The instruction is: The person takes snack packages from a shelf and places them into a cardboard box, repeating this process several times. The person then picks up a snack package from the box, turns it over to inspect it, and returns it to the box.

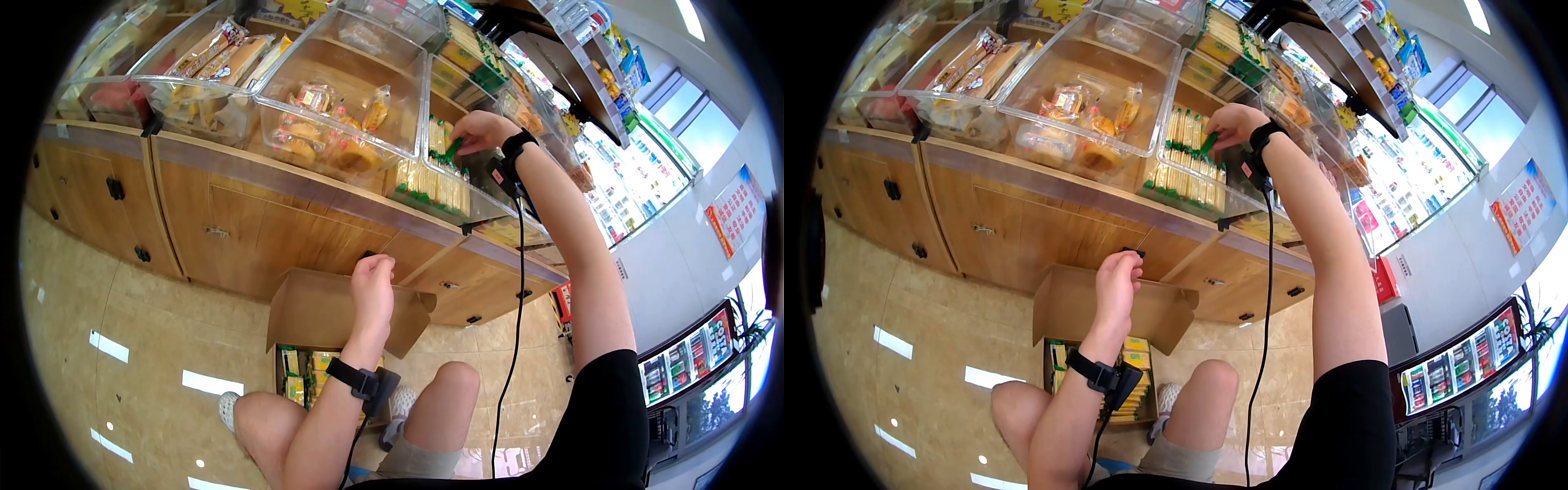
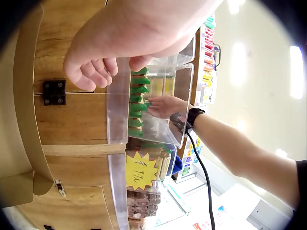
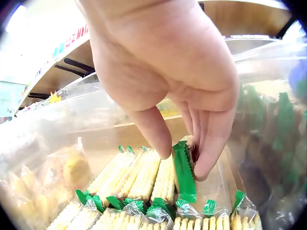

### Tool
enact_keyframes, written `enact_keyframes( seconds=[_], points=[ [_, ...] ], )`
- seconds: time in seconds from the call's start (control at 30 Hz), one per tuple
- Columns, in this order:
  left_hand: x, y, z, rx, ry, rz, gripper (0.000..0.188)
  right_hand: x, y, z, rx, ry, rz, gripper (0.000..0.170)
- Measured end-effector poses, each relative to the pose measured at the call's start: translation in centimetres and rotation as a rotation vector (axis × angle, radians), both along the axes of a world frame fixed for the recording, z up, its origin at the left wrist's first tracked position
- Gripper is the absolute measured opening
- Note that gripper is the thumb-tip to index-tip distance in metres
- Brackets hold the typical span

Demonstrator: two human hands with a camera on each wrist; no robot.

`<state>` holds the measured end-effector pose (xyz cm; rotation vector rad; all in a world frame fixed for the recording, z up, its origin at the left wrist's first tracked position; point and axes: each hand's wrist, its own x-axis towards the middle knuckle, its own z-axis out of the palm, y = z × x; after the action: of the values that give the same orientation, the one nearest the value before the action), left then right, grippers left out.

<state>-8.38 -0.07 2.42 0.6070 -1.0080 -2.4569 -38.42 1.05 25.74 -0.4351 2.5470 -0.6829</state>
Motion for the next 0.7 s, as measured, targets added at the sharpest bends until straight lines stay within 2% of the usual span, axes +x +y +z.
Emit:
enact_keyframes(
  seconds=[0.13, 0.23, 0.43, 0.53, 0.7],
  points=[
    [0.1, 0.0, -0.1, -0.01, 0.003, 0.003, 0.021, 0.0, -0.1, -0.2, 0.032, -0.096, 0.036, 0.02],
    [0.1, 0.0, -0.3, -0.017, 0.007, -0.01, 0.02, -0.1, 0.0, -0.6, 0.06, -0.023, 0.066, 0.023],
    [-0.1, 0.2, -0.7, -0.02, 0.027, -0.041, 0.017, -0.1, 0.3, -0.8, 0.105, -0.089, 0.125, 0.026],
    [-0.1, 0.3, -0.7, -0.022, 0.029, -0.05, 0.016, -1.7, 1.2, -1.2, 0.157, -0.105, 0.25, 0.029],
    [-0.2, 0.5, -0.7, -0.035, 0.029, -0.064, 0.016, 0.9, 1.4, -1.0, 0.109, -0.09, 0.149, 0.035]
  ],
)
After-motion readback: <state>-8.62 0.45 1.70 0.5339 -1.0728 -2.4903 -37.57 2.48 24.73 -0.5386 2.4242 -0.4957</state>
